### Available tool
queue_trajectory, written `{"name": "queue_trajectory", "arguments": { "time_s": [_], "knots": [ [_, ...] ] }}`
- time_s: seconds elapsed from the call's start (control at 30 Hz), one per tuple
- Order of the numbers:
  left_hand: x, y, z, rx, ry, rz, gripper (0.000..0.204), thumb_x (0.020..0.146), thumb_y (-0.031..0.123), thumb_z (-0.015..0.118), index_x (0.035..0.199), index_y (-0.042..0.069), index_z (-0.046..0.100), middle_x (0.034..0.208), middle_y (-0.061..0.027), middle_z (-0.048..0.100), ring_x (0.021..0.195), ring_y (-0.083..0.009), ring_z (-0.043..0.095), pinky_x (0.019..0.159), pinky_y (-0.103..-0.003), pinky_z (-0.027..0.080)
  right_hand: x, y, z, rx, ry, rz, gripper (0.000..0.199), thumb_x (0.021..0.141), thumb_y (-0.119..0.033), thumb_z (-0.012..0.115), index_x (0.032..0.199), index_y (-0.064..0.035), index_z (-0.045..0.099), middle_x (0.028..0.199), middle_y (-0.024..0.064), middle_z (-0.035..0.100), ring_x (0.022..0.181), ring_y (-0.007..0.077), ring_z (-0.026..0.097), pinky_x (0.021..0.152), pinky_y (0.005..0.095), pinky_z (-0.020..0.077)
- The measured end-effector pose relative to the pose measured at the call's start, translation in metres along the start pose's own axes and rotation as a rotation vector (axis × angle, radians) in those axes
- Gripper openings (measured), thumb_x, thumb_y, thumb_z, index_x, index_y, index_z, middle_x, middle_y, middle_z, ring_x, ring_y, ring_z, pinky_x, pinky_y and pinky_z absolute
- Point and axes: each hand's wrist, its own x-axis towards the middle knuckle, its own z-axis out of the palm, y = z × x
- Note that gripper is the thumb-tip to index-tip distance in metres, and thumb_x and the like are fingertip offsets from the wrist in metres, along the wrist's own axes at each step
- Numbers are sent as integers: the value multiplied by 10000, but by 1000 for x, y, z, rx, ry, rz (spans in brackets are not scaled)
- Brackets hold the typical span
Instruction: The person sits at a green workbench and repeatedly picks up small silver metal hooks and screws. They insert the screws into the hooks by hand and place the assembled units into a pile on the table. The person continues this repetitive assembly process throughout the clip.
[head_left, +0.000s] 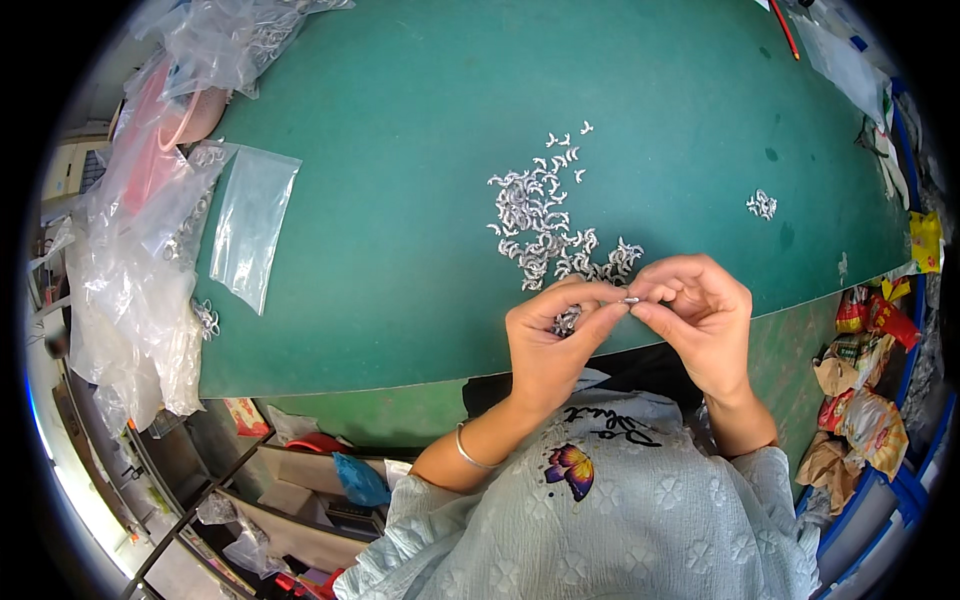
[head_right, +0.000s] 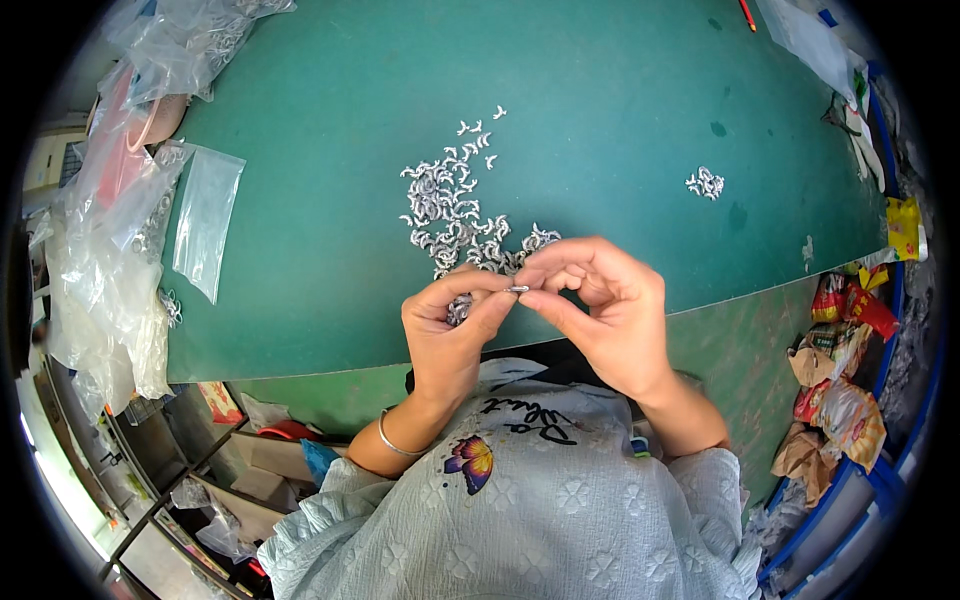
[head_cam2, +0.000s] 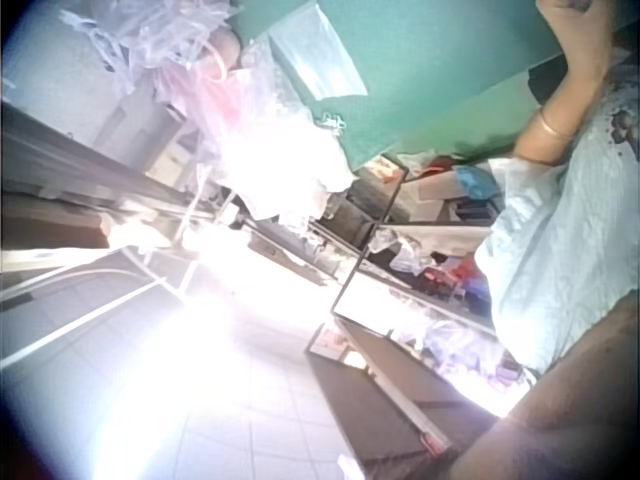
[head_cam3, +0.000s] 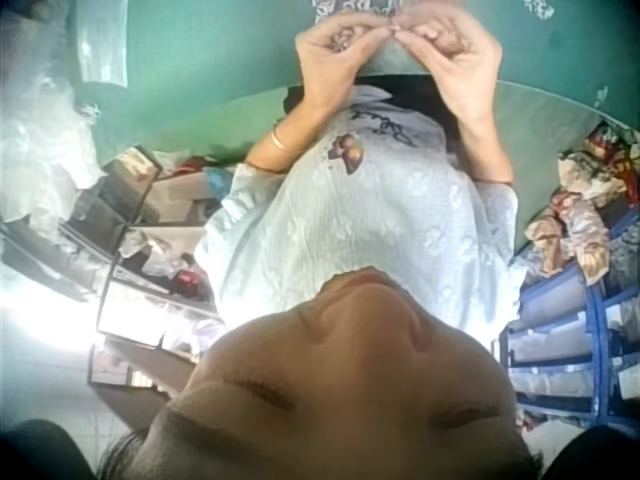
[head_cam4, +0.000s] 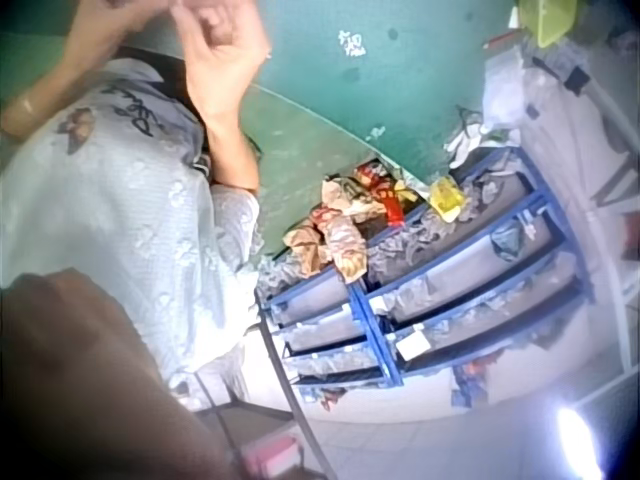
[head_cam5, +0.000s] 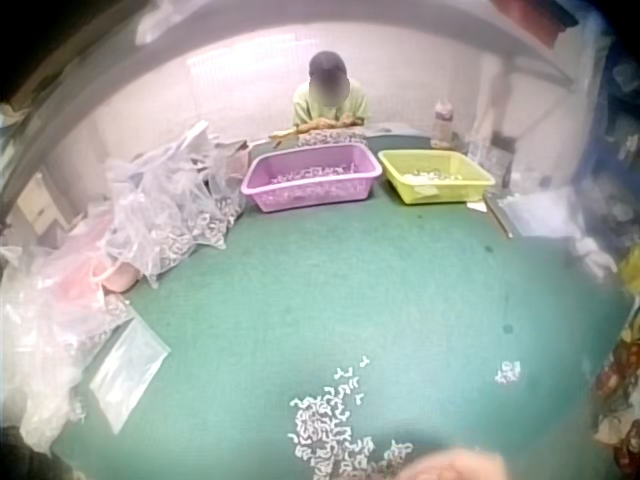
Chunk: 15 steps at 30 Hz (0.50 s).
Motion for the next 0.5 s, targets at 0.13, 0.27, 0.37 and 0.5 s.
{"name": "queue_trajectory", "arguments": {
  "time_s": [0.13,0.27,0.37,0.5],
  "knots": [
    [-2,-1,2,-87,2,-38,93,749,-61,637,835,-25,647,631,14,475,551,-38,397,481,-184,296,-3,-1,3,-92,28,-117,229,735,157,603,941,64,569,911,128,613,829,149,591,728,253,484],
    [-3,0,2,-132,-5,-63,95,750,-58,639,838,-22,644,635,13,481,533,-37,393,466,-185,289,-4,-1,6,-128,59,-164,238,719,157,618,933,62,574,896,129,615,790,143,581,696,250,471],
    [-4,3,2,-166,-20,-124,113,743,-52,655,851,-20,645,646,18,477,569,-39,389,503,-186,309,-5,-2,4,-180,49,-174,246,716,149,625,939,60,573,899,123,616,761,126,561,666,247,451],
    [-6,2,1,-166,-51,-125,108,755,-30,659,861,-11,649,660,20,494,588,-38,393,525,-183,324,-7,1,2,-163,52,-152,267,715,144,629,959,54,567,895,112,616,749,113,546,658,240,435]
  ]
}}
